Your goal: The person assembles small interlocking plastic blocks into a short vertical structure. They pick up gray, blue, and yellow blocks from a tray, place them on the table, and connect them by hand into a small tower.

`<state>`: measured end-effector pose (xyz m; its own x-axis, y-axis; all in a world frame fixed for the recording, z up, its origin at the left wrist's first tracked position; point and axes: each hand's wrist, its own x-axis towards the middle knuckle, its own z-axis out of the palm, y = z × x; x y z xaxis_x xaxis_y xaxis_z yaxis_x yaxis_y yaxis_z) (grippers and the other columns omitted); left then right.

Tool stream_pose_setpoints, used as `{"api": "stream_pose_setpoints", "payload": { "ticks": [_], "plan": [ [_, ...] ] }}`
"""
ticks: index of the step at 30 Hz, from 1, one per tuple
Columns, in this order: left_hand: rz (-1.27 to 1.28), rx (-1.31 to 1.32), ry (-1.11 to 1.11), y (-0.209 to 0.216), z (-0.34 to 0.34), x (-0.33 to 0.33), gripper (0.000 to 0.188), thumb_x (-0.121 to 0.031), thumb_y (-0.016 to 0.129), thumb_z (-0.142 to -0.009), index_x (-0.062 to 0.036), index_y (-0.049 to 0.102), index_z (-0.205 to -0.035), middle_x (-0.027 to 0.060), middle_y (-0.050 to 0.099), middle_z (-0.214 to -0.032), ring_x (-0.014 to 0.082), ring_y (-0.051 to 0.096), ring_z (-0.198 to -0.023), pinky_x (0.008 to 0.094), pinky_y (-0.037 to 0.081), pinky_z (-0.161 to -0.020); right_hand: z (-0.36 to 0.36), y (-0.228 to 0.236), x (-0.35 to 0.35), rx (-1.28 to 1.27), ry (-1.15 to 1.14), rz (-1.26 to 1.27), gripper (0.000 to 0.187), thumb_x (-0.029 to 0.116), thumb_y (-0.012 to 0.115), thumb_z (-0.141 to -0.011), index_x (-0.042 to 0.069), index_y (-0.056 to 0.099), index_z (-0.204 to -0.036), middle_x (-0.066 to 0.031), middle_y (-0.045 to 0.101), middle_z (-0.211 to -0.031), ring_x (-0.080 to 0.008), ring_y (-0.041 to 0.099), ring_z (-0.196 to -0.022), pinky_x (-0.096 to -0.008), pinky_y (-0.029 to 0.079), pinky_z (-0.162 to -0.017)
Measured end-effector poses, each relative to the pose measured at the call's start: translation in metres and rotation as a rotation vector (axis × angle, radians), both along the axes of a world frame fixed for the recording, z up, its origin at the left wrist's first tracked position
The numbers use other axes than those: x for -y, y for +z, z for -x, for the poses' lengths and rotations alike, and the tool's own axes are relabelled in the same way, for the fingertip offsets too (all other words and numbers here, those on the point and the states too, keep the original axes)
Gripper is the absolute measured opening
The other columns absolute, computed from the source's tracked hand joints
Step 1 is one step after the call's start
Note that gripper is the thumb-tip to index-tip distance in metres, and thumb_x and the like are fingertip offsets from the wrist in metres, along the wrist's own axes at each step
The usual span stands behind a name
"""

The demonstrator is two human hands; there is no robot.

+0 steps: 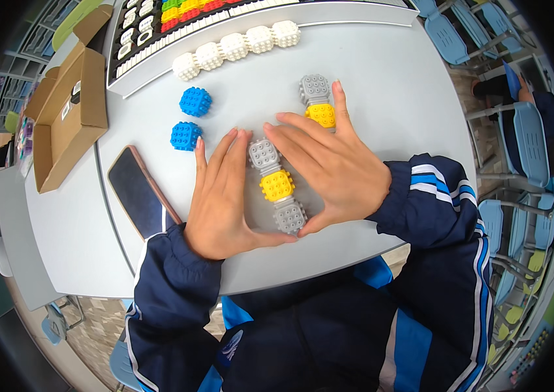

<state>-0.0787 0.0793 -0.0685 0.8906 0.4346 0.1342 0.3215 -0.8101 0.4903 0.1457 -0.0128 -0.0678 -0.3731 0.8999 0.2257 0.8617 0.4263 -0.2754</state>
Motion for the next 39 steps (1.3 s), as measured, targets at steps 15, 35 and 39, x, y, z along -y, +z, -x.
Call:
{"api": "stream_pose_setpoints", "payload": {
  "ticks": [15,35,39],
  "plan": [
    [0.081,0.156,-0.018,-0.006,0.001,0.008,0.132,-0.047,0.098,-0.042,0.0082,0.038,-0.147,0.0232,0.049,-0.143,0.0444,0.044,-0.138,0.0651,0.017,-0.119,0.005,0.003,0.001,-0.178,0.07,0.008,0.131,0.056,0.095,-0.036,-0.01,0.049,-0.14,-0.022,0.056,-0.136,-0.0338,0.051,-0.135,-0.0824,0.002,-0.112],
    [-0.013,0.206,-0.081,-0.001,0.007,0.0,0.137,-0.057,0.094,-0.032,0.0096,0.047,-0.143,0.0233,0.057,-0.138,0.0402,0.054,-0.129,0.0566,0.031,-0.113,0.005,0.016,0.008,-0.237,0.081,0.015,0.143,0.058,0.093,-0.032,-0.005,0.039,-0.149,-0.0236,0.05,-0.138,-0.0418,0.048,-0.132,-0.0713,0.018,-0.117],
    [-0.05,0.225,0.037,-0.009,0.007,-0.003,0.137,-0.046,0.098,-0.039,0.0077,0.038,-0.15,0.0235,0.054,-0.143,0.0415,0.048,-0.134,0.0504,0.033,-0.114,-0.032,0.019,-0.001,-0.135,-0.049,-0.009,0.15,0.062,0.094,-0.038,0.003,0.025,-0.158,-0.0243,0.033,-0.157,-0.0436,0.033,-0.146,-0.0696,0.008,-0.12]
  ]
}}
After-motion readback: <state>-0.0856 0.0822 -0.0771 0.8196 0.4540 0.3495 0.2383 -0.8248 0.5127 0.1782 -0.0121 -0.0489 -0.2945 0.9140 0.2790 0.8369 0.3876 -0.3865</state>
